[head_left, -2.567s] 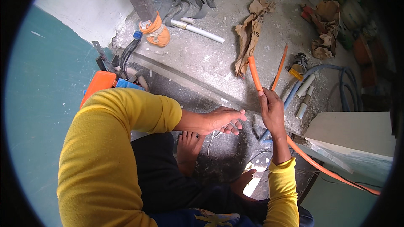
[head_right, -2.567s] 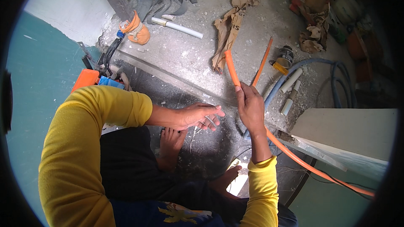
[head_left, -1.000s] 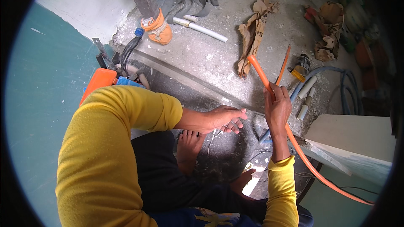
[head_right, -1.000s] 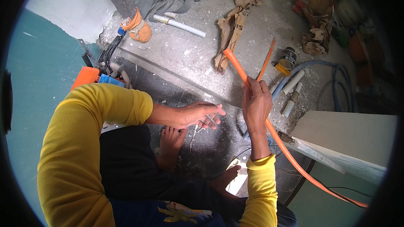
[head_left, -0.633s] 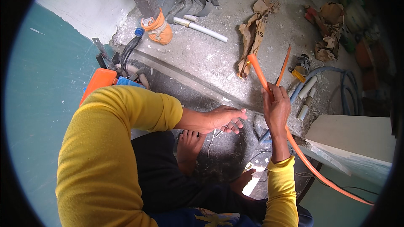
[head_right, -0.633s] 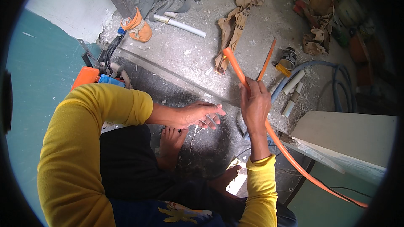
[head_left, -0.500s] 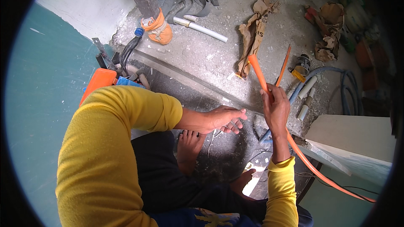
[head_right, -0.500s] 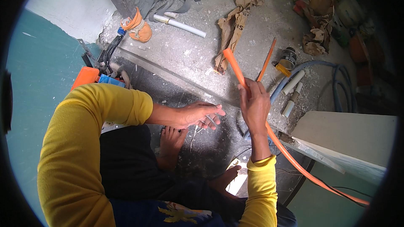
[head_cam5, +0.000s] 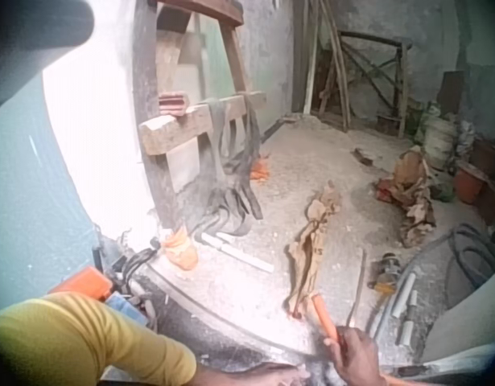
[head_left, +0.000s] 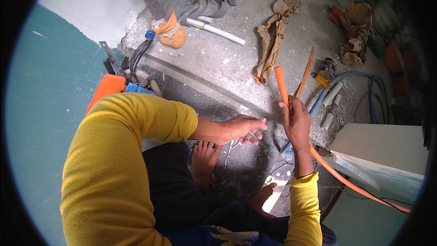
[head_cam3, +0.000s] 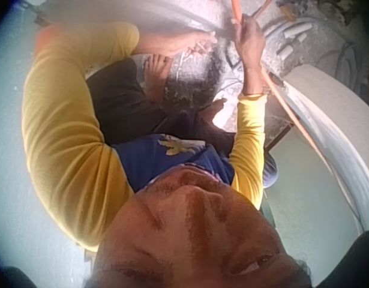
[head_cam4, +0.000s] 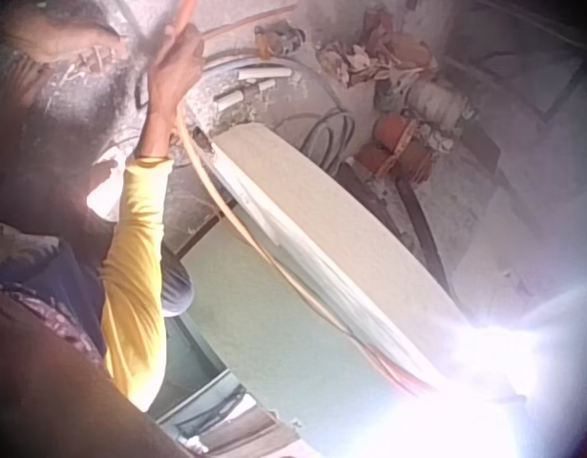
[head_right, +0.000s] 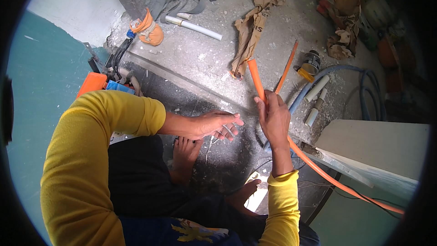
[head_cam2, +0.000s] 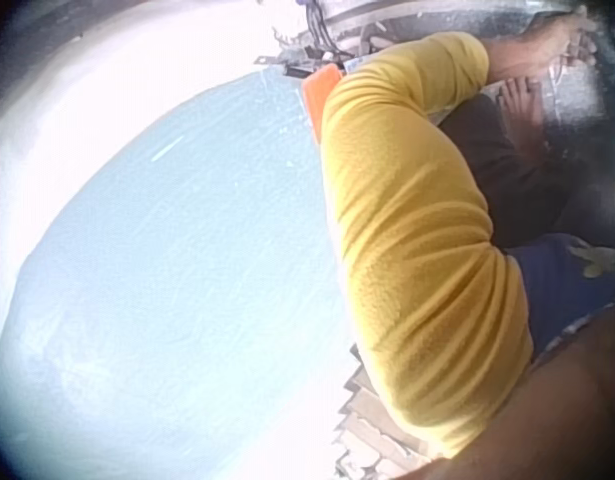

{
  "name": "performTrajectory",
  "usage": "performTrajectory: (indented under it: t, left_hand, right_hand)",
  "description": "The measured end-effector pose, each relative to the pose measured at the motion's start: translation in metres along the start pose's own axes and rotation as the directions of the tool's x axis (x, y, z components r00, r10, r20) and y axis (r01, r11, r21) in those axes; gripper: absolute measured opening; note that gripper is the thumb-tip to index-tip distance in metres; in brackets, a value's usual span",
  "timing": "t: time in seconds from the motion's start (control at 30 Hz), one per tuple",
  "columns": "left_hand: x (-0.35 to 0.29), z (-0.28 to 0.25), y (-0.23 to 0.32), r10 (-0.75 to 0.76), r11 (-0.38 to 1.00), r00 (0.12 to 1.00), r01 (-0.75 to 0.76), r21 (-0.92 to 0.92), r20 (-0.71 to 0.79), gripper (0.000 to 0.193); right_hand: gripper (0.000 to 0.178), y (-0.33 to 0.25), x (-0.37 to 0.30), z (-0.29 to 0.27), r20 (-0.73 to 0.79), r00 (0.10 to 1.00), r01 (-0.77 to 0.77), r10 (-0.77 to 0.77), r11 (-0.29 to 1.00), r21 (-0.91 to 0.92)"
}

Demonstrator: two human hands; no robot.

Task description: The person heats an orange plastic pipe with a flame, then inserts a white plastic connector into the heated section. They use pliers to cut the orange pipe and repeat the heating and insertion process.

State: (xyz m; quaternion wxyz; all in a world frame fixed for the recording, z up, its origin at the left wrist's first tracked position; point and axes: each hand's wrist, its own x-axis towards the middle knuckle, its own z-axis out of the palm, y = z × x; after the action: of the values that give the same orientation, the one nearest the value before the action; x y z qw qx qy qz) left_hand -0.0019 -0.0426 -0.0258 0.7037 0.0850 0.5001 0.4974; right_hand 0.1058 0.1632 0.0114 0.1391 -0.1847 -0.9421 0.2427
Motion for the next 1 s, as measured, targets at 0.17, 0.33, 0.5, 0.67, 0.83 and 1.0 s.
performTrajectory:
  t: [0.17, 0.33, 0.5, 0.67, 0.83, 1.0]
  left_hand:
    - [0.001, 0.001, 0.0, -0.002, 1.0, 1.0, 0.002, 0.004, -0.005, 0.07]
    - [0.003, 0.001, 0.0, -0.003, 1.0, 1.0, 0.003, 0.002, -0.008, 0.07]
    - [0.002, 0.0, 0.001, 0.002, 1.0, 1.0, -0.002, -0.01, -0.009, 0.07]
    - [0.001, -0.002, 0.002, 0.004, 1.0, 1.0, -0.004, -0.019, -0.007, 0.069]
    - [0.001, -0.003, 0.002, 0.004, 1.0, 1.0, -0.004, -0.02, -0.005, 0.071]
    - [0.0, -0.005, 0.002, 0.006, 1.0, 1.0, -0.006, -0.014, -0.003, 0.071]
  right_hand:
    - [0.03, 0.005, 0.0, 0.004, 0.008, 1.0, -0.014, 0.014, 1.0, -0.005]
    - [0.03, 0.006, 0.003, 0.005, 0.016, 1.0, -0.023, 0.022, 1.0, 0.018]
    - [0.031, 0.003, 0.009, 0.007, 0.036, 0.999, -0.031, 0.03, 0.998, 0.047]
    - [0.034, 0.0, 0.014, 0.008, 0.075, 0.996, -0.059, 0.054, 0.997, 0.057]
    - [0.037, -0.002, 0.017, 0.01, 0.094, 0.994, -0.069, 0.061, 0.993, 0.091]
    - [0.037, -0.003, 0.018, 0.011, 0.121, 0.99, -0.079, 0.066, 0.992, 0.102]
